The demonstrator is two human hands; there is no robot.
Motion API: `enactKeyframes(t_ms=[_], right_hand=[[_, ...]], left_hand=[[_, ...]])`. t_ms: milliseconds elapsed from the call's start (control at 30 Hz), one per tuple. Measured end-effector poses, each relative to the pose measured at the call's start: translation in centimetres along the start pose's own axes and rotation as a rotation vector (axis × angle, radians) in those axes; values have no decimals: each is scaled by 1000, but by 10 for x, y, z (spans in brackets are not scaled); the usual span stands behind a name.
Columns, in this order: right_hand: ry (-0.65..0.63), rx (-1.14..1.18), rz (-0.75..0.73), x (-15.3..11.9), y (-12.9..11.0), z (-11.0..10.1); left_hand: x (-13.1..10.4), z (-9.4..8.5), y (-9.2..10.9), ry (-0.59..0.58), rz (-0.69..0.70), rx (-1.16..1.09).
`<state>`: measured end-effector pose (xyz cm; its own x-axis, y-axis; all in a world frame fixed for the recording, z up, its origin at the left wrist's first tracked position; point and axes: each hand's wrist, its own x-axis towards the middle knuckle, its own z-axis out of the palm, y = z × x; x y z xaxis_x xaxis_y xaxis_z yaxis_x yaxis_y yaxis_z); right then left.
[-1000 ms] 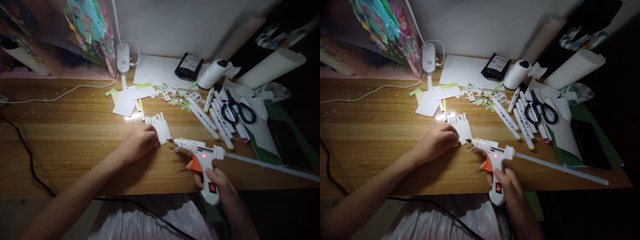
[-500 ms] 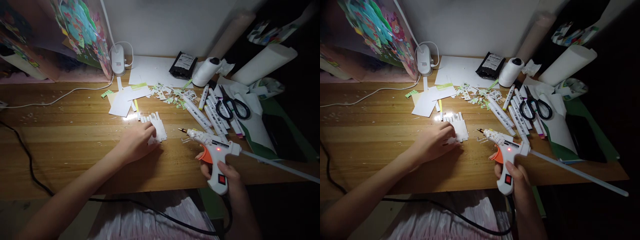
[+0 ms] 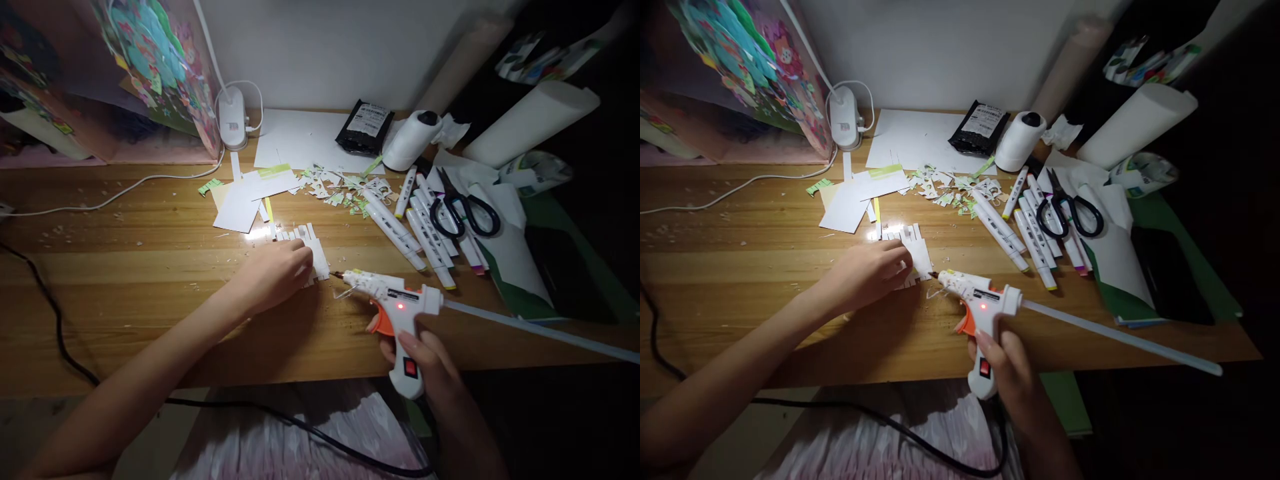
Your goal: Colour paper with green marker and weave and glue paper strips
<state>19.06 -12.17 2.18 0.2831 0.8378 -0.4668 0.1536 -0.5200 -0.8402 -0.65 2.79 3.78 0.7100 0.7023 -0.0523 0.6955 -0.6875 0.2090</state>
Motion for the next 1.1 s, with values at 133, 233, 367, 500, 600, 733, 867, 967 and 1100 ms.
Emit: enactKeyframes(t_ms=[133,233,367,500,600,733,867,967,1100], right_hand=[[-35,-44,24,-1,0,8],[-46,-45,40,0,-1,13],[-44,-29,80,2,-3,15],[-48,-24,102,2,-3,16],[-40,-21,88,2,-4,16],[-35,-28,78,1,-5,17],[-31,-32,92,1,-6,19],[-46,-33,90,1,-6,17],[8,-11,107,-1,-3,4]], left_hand=[[1,7,-7,50,-5,-86],[0,12,-11,68,10,-109],[-1,15,-13,83,25,-137],[-1,15,-13,83,30,-161],[-1,15,-12,87,26,-169],[-2,16,-13,94,27,-174],[-3,17,-14,112,52,-203],[-3,16,-13,145,96,-244],[-2,15,-11,146,147,-275]])
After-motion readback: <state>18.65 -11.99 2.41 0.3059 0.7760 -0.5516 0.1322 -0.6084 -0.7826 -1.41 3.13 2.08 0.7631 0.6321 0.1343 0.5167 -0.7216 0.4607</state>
